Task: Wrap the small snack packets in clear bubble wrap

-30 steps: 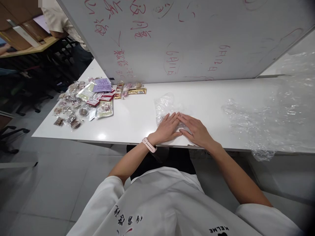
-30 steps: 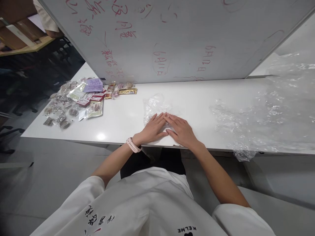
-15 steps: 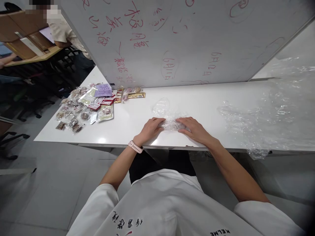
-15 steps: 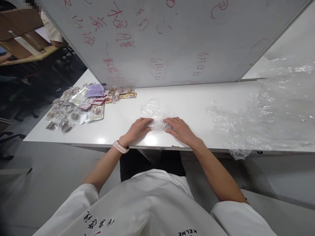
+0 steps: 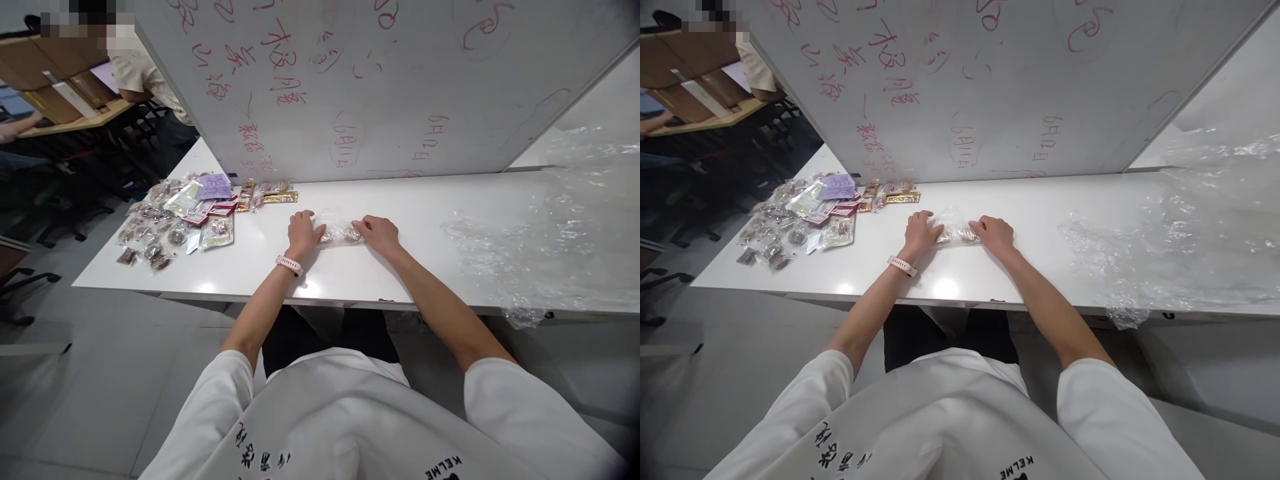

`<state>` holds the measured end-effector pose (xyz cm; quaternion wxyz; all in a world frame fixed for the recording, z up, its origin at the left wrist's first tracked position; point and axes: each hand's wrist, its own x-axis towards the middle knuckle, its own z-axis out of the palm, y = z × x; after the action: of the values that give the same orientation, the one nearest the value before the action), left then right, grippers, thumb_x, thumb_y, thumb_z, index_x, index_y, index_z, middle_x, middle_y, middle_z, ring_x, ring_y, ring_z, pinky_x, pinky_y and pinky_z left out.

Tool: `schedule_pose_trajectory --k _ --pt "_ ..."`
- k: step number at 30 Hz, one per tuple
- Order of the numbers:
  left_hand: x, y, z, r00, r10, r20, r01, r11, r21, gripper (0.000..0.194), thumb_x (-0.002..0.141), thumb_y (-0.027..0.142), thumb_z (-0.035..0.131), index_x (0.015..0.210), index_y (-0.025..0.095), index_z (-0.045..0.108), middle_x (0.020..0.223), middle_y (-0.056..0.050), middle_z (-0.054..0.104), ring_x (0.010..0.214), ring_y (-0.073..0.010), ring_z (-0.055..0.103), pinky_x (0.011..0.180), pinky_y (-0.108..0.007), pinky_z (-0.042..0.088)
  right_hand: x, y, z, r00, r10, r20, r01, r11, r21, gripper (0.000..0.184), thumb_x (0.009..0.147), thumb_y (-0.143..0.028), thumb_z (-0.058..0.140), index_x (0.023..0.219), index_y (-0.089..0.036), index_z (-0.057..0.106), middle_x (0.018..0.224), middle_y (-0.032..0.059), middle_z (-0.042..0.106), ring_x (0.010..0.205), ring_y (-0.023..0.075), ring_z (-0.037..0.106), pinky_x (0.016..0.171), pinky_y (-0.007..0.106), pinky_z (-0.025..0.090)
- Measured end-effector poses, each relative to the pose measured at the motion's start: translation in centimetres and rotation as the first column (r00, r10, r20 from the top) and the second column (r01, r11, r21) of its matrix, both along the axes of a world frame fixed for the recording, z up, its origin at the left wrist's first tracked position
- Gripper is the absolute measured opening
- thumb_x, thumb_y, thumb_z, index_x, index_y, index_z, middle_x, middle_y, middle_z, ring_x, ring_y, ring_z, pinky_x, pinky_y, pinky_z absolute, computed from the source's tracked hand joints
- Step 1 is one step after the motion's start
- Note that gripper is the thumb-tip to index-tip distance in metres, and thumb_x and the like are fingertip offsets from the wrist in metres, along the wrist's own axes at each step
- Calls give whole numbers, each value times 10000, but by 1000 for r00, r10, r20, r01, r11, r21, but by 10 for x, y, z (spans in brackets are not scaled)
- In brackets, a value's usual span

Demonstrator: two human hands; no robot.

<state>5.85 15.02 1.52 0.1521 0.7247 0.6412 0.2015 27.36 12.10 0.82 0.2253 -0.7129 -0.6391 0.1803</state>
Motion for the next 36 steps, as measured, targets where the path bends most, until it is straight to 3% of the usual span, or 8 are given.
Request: schedule_pose_trajectory --k 5,8,11,17,21,27,31,36 --pt "6 27 7 976 -41 216 77 984 -163 598 880 431 669 1378 145 506 1258 -145 642 1186 -290 575 992 -422 448 -3 2 -7 999 -22 26 22 1000 5 396 924 -515 522 681 -205 560 704 24 639 673 160 519 609 284 260" --pt "17 29 14 940 -178 291 248 942 -227 421 888 375 679 1235 139 645 1052 -114 707 952 -244 662 862 -379 516 -1 3 -7 999 -23 32 22 1000 6 394 930 -525 525 703 -208 583 704 15 636 682 156 528 607 285 271" --pt "29 6 12 938 -307 160 320 945 -64 219 914 312 641 1044 163 735 1080 -121 711 1062 -286 636 953 -440 505 0 4 -7 999 -33 15 33 999 -1 372 936 -513 539 741 -205 612 712 13 641 698 158 548 617 283 308" --pt "25 -37 -14 823 -543 -167 567 805 176 433 955 223 579 1382 154 576 1483 -139 546 1447 -329 412 1209 -562 297 -5 -1 -7 998 44 -37 -39 990 134 376 1001 -368 473 1330 -229 590 1170 73 692 989 208 624 860 358 472" --pt "18 -20 -23 797 -590 -134 602 753 266 294 997 203 493 1210 195 695 1295 -101 695 1269 -285 605 1026 -474 527 -7 -1 -7 941 338 -3 -332 926 180 407 1026 -359 429 1406 -326 572 1424 19 590 1277 237 508 1089 454 380" --pt "19 -4 -33 786 -616 54 529 715 457 166 916 157 599 871 199 753 957 -86 762 935 -240 693 809 -405 589 4 -7 -1 820 571 43 -573 815 94 540 970 -449 558 1490 -325 482 1472 17 554 1232 275 486 1046 466 390" --pt "33 -4 -33 792 -597 126 472 730 494 160 879 121 609 794 195 723 882 -82 716 879 -225 636 750 -381 570 -2 -19 2 910 407 82 -415 901 124 472 929 -301 605 1396 -236 586 1313 92 646 1129 284 518 956 439 447" --pt "48 -8 -15 815 -540 209 366 760 537 141 910 237 627 1014 229 722 1169 -90 682 1135 -262 573 920 -446 539 15 -28 1 921 155 -357 -101 981 167 199 929 -351 603 1030 -250 743 980 21 734 871 204 638 808 357 519"
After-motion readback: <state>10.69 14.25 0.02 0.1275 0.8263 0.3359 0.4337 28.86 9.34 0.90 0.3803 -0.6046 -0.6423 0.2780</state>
